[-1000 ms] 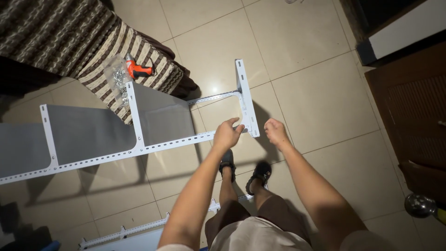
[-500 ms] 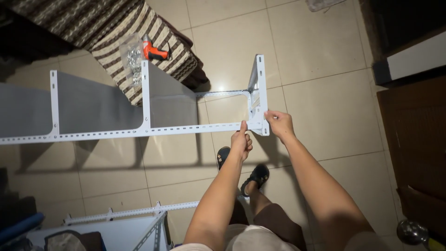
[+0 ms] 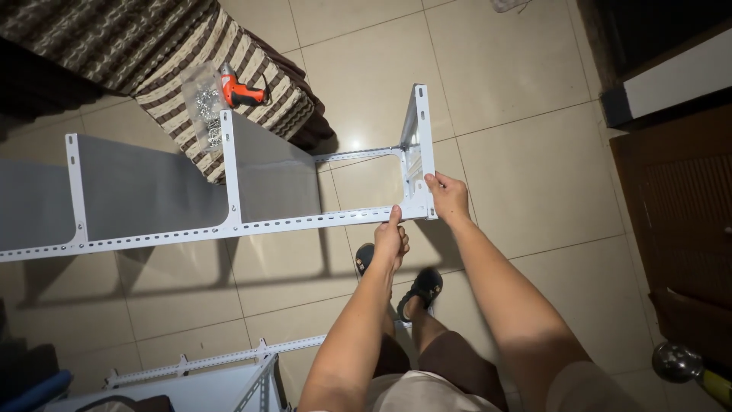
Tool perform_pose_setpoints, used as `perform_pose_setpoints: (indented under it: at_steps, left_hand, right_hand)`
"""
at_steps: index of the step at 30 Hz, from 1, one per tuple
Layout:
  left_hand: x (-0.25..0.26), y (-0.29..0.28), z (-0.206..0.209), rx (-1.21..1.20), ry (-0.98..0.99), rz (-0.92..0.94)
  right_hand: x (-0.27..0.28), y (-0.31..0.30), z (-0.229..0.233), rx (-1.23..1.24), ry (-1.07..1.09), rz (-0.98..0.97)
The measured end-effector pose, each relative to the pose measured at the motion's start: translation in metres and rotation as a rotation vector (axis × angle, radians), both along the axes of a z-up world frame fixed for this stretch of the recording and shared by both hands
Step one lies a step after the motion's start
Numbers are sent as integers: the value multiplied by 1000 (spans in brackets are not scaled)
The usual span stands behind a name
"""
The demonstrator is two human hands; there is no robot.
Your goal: Assemble a metal shelving unit by screwing pieces together.
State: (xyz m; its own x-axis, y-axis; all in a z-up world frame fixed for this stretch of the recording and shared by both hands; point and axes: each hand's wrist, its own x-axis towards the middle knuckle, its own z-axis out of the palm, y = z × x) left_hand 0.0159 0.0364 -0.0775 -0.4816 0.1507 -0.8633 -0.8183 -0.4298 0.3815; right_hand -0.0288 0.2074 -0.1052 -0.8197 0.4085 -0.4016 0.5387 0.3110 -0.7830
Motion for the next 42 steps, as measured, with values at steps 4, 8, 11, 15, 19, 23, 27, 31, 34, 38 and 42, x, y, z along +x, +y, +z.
perform_pose_setpoints:
  at_steps: [4, 8, 11, 15, 19, 23, 27, 31, 34, 38, 42]
  left_hand:
    - [-4, 2, 16, -38, -23, 2]
    - [0, 6, 9, -73, -23, 43]
    - [4, 5, 7, -44, -19, 81]
    - [4, 5, 3, 61, -6, 137]
    - [7, 3, 4, 123, 20, 144]
    - [9, 1, -2, 219, 41, 160]
    - [13, -2, -11, 322, 60, 174]
    - [14, -8, -10, 351, 73, 133]
    - [20, -13, -19, 383, 65, 123]
    - [20, -12, -9, 405, 71, 170]
    - [23, -15, -12, 405, 53, 196]
  right_hand:
    - [2, 1, 4, -37, -7, -8]
    - [5, 5, 4, -76, -7, -16]
    - [6, 3, 3, -81, -9, -29]
    - [8, 5, -10, -75, -4, -33]
    - [1, 0, -3, -144, 32, -50]
    - [-2, -4, -1, -164, 36, -83]
    - [-1, -6, -13, -151, 65, -118]
    - [2, -10, -16, -184, 57, -155]
    - [5, -12, -22, -190, 83, -163]
    - [1, -12, -31, -179, 124, -180]
    - [-2, -17, -20, -83, 53, -168]
